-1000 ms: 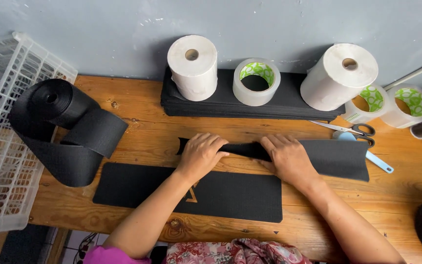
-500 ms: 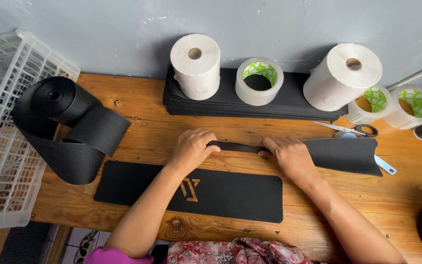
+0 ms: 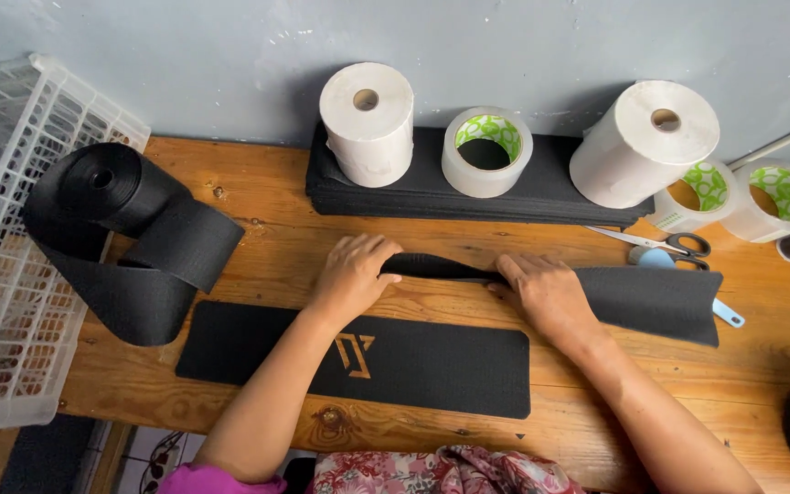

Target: The person applies a liquid adhesive or primer to a black strap using a blue applicator and then folds the strap to attach the backing material.

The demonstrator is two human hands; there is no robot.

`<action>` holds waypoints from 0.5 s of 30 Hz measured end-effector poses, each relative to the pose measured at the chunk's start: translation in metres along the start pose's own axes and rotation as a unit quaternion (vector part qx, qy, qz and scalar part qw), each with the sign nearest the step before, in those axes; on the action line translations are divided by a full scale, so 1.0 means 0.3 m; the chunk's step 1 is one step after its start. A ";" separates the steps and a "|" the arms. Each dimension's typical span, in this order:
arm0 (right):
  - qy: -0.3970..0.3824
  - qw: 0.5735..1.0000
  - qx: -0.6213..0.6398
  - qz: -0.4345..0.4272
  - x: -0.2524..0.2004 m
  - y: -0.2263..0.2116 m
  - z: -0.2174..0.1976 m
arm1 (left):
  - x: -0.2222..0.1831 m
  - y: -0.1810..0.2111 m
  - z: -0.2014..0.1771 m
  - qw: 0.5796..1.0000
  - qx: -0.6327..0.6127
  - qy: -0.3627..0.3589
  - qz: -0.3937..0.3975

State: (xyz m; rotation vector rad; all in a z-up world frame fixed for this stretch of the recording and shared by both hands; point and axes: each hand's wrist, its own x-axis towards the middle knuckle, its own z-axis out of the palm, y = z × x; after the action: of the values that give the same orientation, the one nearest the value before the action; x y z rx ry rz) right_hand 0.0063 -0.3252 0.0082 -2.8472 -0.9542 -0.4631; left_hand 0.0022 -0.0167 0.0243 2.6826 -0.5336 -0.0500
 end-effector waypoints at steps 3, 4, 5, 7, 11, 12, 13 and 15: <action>0.021 1.000 -0.006 -0.016 -0.023 0.022 0.070 | -0.012 0.028 -0.007 0.998 0.035 0.015 0.043; 0.021 1.000 -0.006 -0.015 -0.016 0.005 0.058 | -0.014 0.044 -0.004 0.998 0.035 0.015 0.043; 0.033 0.999 0.005 -0.020 -0.007 -0.011 0.047 | -0.015 0.059 -0.003 0.998 0.027 0.019 0.059; 0.044 0.999 0.016 -0.023 0.000 -0.035 0.056 | -0.016 0.085 0.011 0.997 0.019 0.022 0.075; 0.070 0.996 0.021 -0.054 0.007 -0.061 0.069 | -0.008 0.069 0.109 0.987 0.002 0.090 0.134; 0.068 0.996 0.020 -0.061 0.013 -0.067 0.055 | -0.003 0.050 0.144 0.983 -0.006 0.114 0.146; 0.068 0.996 0.020 -0.062 0.015 -0.073 0.057 | -0.003 0.048 0.155 0.983 -0.006 0.115 0.145; 0.079 0.994 0.039 -0.061 0.018 -0.085 0.059 | -0.002 0.047 0.175 0.985 0.002 0.108 0.134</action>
State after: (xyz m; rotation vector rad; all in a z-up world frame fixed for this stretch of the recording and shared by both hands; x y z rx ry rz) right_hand -0.0005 -0.2985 -0.0069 -2.6487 -1.0929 -0.6376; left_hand -0.0093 -0.0484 -0.0185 2.5527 -0.8165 0.3148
